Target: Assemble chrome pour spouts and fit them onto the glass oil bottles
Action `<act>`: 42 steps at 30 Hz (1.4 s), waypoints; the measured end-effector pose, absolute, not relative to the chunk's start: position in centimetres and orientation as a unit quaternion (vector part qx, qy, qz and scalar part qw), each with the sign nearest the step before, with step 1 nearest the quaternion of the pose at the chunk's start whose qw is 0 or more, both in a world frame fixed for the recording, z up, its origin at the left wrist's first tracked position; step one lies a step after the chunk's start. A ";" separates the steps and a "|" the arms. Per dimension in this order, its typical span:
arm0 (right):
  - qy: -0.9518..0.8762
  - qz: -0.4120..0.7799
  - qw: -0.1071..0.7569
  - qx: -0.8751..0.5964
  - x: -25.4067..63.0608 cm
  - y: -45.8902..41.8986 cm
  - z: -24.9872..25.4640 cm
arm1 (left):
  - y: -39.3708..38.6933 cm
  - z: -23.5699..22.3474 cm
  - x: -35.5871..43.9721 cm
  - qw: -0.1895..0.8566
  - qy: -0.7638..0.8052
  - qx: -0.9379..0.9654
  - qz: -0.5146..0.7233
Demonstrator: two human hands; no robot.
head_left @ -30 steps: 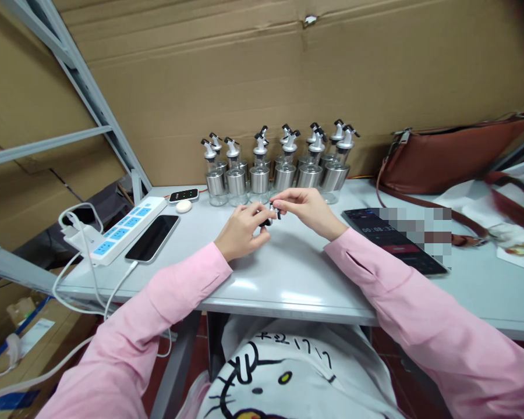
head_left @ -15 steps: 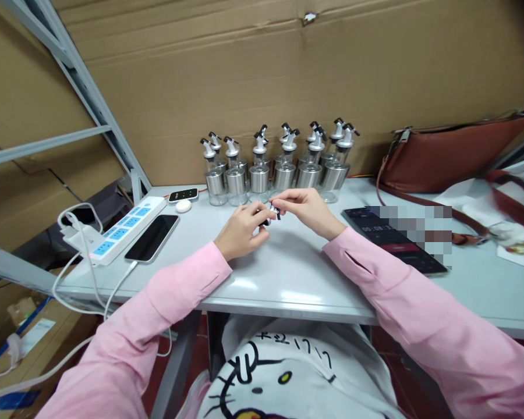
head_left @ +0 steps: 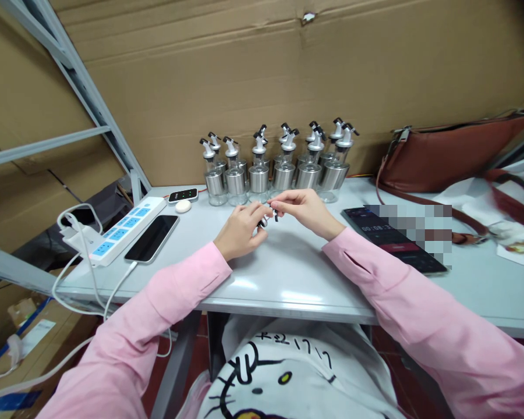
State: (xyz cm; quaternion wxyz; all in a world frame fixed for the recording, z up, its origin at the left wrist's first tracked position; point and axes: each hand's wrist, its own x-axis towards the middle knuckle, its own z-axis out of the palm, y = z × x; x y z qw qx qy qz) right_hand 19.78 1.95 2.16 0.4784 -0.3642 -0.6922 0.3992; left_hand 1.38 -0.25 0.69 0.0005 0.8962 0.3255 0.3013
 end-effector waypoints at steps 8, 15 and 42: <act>-0.712 0.392 0.455 -0.365 19.5 2.3 1.2 | 0.1 0.0 1.3 0.016 0.342 0.897 0.280; -0.740 0.351 0.415 -0.397 19.2 2.6 0.0 | 0.3 -0.1 1.4 0.045 0.349 0.897 0.268; -0.680 0.426 0.478 -0.357 19.4 2.1 1.3 | 0.2 0.0 1.4 0.021 0.360 0.894 0.265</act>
